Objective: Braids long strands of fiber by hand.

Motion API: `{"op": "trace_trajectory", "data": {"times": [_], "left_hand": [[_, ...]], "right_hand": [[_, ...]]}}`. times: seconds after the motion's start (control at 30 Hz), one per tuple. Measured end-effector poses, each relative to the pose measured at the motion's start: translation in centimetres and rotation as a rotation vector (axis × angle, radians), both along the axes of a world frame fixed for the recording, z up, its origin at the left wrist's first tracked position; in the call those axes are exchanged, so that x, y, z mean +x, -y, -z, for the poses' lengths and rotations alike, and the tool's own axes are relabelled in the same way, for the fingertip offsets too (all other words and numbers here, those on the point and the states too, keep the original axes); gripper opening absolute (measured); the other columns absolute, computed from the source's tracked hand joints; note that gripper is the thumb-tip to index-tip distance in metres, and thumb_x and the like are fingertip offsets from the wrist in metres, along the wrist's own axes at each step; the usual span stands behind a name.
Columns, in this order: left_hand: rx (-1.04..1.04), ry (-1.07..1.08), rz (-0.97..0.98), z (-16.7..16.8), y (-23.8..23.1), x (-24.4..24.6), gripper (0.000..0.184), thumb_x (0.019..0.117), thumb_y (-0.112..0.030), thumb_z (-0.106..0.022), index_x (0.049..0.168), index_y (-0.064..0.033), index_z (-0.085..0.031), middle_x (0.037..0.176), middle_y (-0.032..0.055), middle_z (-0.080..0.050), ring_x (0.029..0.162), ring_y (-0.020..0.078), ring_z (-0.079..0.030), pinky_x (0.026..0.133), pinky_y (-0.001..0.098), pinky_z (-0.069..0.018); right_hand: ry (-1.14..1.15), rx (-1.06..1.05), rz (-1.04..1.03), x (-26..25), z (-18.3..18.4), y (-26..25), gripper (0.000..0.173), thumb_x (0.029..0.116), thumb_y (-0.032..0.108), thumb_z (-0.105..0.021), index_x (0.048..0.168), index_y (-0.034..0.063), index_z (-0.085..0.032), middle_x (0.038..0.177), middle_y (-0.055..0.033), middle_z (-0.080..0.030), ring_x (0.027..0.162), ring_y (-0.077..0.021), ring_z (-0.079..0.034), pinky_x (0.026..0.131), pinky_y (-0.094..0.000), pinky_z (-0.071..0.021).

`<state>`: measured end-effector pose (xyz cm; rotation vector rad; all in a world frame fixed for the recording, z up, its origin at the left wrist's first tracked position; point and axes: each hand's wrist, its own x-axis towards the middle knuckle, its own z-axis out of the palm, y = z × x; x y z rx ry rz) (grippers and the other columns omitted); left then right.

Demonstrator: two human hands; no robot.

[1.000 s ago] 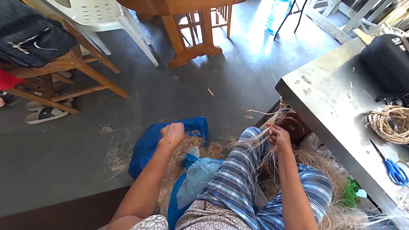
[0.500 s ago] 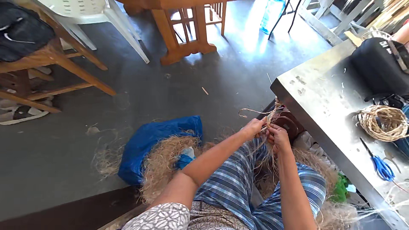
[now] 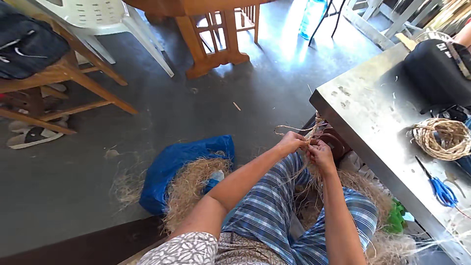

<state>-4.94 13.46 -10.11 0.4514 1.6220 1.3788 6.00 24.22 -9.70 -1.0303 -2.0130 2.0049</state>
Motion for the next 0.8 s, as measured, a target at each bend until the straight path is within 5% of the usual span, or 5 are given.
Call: {"op": "trace_trajectory", "data": {"times": [0.17,0.23,0.33,0.47,0.8], "left_hand": [[0.059,-0.189,0.031,1.3,-0.4,-0.1,0.016,0.1007,-0.008,-0.063,0.096,0.0048,-0.072,0.083,0.0089,-0.071,0.075,0.0110,-0.063,0.078,0.0340,-0.0518],[0.076,-0.233,0.031,1.8,-0.3,-0.3,0.017,0.0999,-0.008,-0.064,0.095,0.0051,-0.073,0.085,0.0106,-0.073,0.080,0.0138,-0.066,0.084,0.0380,-0.0531],[0.080,-0.269,0.044,2.2,0.0,-0.6,0.018,0.1005,-0.011,-0.064,0.093,0.0028,-0.073,0.084,0.0074,-0.072,0.077,0.0102,-0.063,0.080,0.0345,-0.0513],[0.074,-0.316,0.074,2.1,0.0,-0.8,0.018,0.1003,-0.010,-0.064,0.092,0.0024,-0.074,0.084,0.0069,-0.072,0.077,0.0092,-0.063,0.080,0.0340,-0.0510],[0.061,-0.419,0.138,1.9,-0.3,-1.0,0.017,0.0999,-0.010,-0.065,0.094,0.0032,-0.073,0.082,0.0079,-0.073,0.074,0.0115,-0.065,0.080,0.0356,-0.0527]], "right_hand": [[-0.003,-0.018,-0.002,0.4,-0.3,-0.4,0.026,0.1032,0.000,-0.054,0.129,-0.0040,-0.056,0.075,-0.0058,-0.066,0.047,-0.0025,-0.041,0.044,-0.0188,-0.0322],[-0.001,-0.064,-0.007,0.7,-0.6,-0.6,0.027,0.1055,0.001,-0.050,0.131,-0.0034,-0.056,0.081,-0.0070,-0.065,0.047,-0.0033,-0.041,0.044,-0.0189,-0.0342],[0.048,-0.109,0.010,0.9,-0.8,-1.1,0.028,0.1108,0.011,-0.041,0.122,-0.0039,-0.062,0.075,-0.0055,-0.064,0.047,-0.0060,-0.047,0.045,-0.0201,-0.0414],[0.185,-0.063,-0.004,0.9,-1.6,-1.1,0.028,0.1090,0.020,-0.051,0.103,-0.0025,-0.067,0.069,-0.0049,-0.065,0.052,-0.0096,-0.058,0.050,-0.0239,-0.0513],[0.227,0.134,0.046,0.6,-1.2,-0.1,0.011,0.0999,0.006,-0.064,0.094,-0.0020,-0.070,0.066,-0.0022,-0.063,0.048,-0.0044,-0.047,0.046,-0.0202,-0.0374]]}}
